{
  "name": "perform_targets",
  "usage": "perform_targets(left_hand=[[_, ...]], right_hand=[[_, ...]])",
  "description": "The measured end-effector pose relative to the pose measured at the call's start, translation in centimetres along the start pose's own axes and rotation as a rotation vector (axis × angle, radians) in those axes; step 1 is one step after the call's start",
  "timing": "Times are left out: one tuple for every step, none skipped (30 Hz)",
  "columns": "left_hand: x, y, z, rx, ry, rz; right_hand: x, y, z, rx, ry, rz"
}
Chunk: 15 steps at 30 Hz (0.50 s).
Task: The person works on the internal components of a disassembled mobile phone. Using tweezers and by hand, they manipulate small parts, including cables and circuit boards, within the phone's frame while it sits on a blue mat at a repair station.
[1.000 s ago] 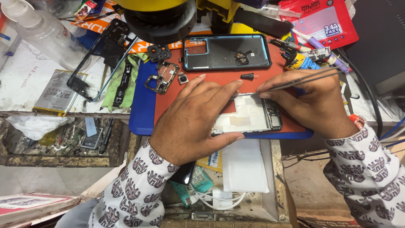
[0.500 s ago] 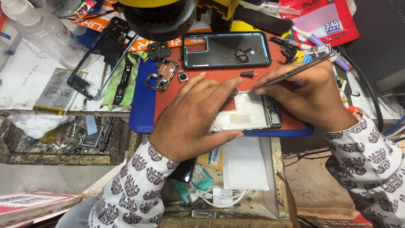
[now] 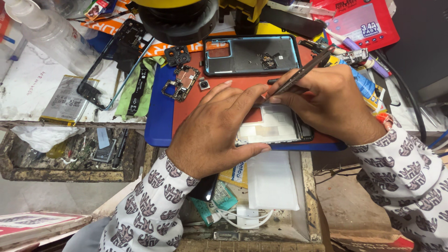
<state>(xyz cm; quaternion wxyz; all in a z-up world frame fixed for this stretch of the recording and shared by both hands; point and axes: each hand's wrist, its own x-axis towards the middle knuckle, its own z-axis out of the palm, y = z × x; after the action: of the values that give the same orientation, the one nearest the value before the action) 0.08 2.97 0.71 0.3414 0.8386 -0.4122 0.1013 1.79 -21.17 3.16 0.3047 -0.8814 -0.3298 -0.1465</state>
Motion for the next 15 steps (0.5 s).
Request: perform_targets(left_hand=[[0.0, 0.0, 0.0, -0.006, 0.0, 0.001], [-0.1, 0.0, 0.0, -0.014, 0.016, 0.011], [-0.1, 0.0, 0.0, -0.022, 0.031, 0.022], [-0.1, 0.0, -0.1, -0.029, 0.047, 0.033], [-0.1, 0.1, -0.1, -0.043, 0.031, 0.014], [0.0, 0.1, -0.2, -0.051, 0.017, -0.004], [0.1, 0.2, -0.2, -0.059, 0.003, -0.022], [0.0, 0.3, -0.5, -0.073, 0.007, -0.021], [-0.1, 0.4, -0.6, -0.087, 0.012, -0.02], [-0.2, 0.4, -0.5, -0.099, 0.019, -0.021], [-0.4, 0.2, -0.3, -0.118, 0.044, 0.022], [-0.7, -0.3, -0.3, -0.123, 0.072, 0.061], [-1.0, -0.8, 0.1, -0.128, 0.098, 0.1], [-1.5, -1.4, 0.6, -0.098, 0.11, 0.104], [-2.8, -2.5, 0.9, -0.048, 0.119, 0.104]], right_hand=[[0.1, 0.0, 0.0, -0.017, -0.003, -0.01], [0.2, 0.0, 0.0, -0.033, -0.006, -0.021], [0.2, 0.0, 0.1, -0.039, -0.008, -0.02], [0.2, 0.0, 0.1, -0.045, -0.01, -0.019], [0.1, 0.1, 0.1, -0.052, -0.012, -0.019], [0.2, 0.2, 0.2, -0.05, -0.005, -0.02], [0.1, 0.3, 0.2, -0.049, 0.002, -0.021], [0.2, 0.5, 0.3, -0.04, 0.013, -0.032], [0.2, 0.7, 0.5, -0.064, 0.019, -0.032], [0.0, 0.9, 0.7, -0.086, 0.025, -0.036], [-0.3, 1.3, 0.7, -0.107, 0.031, -0.04], [-0.5, 1.6, 0.9, -0.138, 0.024, -0.007], [-0.9, 1.9, 1.1, -0.169, 0.016, 0.025], [-1.1, 2.3, 1.3, -0.147, 0.02, 0.021], [-1.6, 2.6, 1.3, -0.125, 0.023, 0.016]])
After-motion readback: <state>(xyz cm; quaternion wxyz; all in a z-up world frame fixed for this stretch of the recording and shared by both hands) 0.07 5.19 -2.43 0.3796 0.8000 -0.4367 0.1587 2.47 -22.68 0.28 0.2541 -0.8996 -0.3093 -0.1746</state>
